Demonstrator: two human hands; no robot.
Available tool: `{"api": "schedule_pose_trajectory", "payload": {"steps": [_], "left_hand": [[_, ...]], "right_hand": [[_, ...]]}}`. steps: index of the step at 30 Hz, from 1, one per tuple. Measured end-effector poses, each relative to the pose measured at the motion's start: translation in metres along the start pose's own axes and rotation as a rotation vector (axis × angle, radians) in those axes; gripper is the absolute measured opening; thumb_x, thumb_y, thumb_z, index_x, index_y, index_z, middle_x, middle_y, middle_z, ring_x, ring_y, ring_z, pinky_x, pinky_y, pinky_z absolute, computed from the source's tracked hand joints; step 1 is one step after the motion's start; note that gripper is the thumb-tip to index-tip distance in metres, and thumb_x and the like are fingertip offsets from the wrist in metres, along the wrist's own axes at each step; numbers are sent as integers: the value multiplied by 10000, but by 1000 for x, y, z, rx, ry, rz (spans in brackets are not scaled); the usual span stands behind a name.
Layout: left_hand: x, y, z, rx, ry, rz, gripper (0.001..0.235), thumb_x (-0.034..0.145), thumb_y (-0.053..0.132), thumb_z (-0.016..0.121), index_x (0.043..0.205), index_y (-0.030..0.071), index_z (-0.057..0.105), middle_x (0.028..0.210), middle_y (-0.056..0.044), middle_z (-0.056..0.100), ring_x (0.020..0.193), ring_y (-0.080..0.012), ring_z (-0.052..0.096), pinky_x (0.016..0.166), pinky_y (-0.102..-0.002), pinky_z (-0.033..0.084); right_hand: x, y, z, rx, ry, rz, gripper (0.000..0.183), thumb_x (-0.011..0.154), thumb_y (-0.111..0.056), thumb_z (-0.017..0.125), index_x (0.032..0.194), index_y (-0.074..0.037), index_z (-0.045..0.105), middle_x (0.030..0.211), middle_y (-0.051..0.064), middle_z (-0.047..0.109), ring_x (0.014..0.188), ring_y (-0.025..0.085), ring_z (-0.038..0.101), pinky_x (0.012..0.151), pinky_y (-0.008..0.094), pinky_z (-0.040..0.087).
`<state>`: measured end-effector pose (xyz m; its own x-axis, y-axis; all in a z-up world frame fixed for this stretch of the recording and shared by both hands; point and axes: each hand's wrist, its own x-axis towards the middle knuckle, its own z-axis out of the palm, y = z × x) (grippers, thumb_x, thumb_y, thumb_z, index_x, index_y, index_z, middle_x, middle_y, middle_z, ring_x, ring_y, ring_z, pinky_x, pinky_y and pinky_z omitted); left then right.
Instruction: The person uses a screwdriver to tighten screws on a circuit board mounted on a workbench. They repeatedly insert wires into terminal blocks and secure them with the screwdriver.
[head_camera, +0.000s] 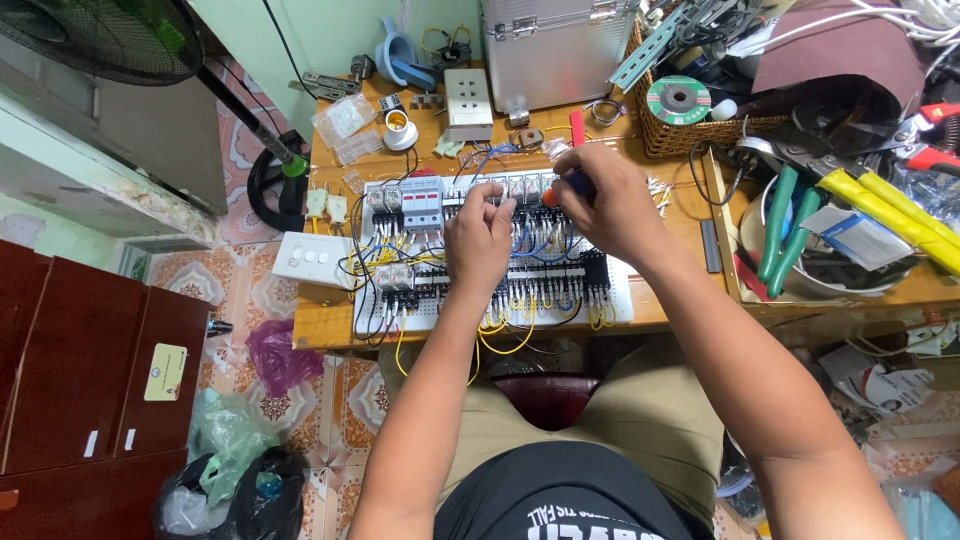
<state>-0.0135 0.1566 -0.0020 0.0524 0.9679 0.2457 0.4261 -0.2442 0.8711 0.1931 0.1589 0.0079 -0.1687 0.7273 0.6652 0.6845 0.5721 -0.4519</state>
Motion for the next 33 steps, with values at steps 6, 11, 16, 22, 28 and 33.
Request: {"api": "schedule_pose_trajectory", "payload": {"steps": [6,11,16,22,28,33], "left_hand": [[1,-4,3,61,-12,-12,158,1013,209,661,1069,74,718,675,-58,733,632,-252,701,665,-384,531],[-1,2,-1,92,-6,-26,156,1013,220,660,1044,86,733,674,-55,735,641,-253,700,665,-386,526],[-3,8,-3,101,-12,-56,148,1026,184,632,1028,86,743,674,-52,728,640,-241,664,653,-372,498],[-4,10,-4,125,-5,-55,135,1020,185,631,1000,115,744,663,-38,727,637,-236,669,643,-368,504],[-6,8,-3,148,-19,-52,155,1015,234,648,996,117,748,726,-53,763,701,-283,721,678,-413,529],[-7,9,-5,166,-15,-33,147,998,255,663,992,129,738,746,-64,769,740,-321,742,683,-449,546]], "right_hand": [[11,-7,-2,-22,-94,26,215,889,-80,777,1075,-88,668,914,136,684,887,394,706,810,484,557],[18,-12,-1,-54,-163,71,237,888,-125,778,1083,-120,643,929,119,674,898,390,704,801,491,553],[25,-11,5,-123,-195,83,228,890,-181,785,1061,-148,638,922,113,650,883,399,696,765,513,540],[31,-14,13,-127,-278,68,218,921,-232,738,1056,-139,594,902,151,612,861,444,670,734,549,531],[41,-14,15,-141,-278,79,219,918,-238,732,1059,-157,585,891,132,616,847,427,676,716,531,532],[47,-20,12,-128,-291,53,200,905,-194,721,1040,-130,588,870,150,613,825,448,674,702,534,528]]}}
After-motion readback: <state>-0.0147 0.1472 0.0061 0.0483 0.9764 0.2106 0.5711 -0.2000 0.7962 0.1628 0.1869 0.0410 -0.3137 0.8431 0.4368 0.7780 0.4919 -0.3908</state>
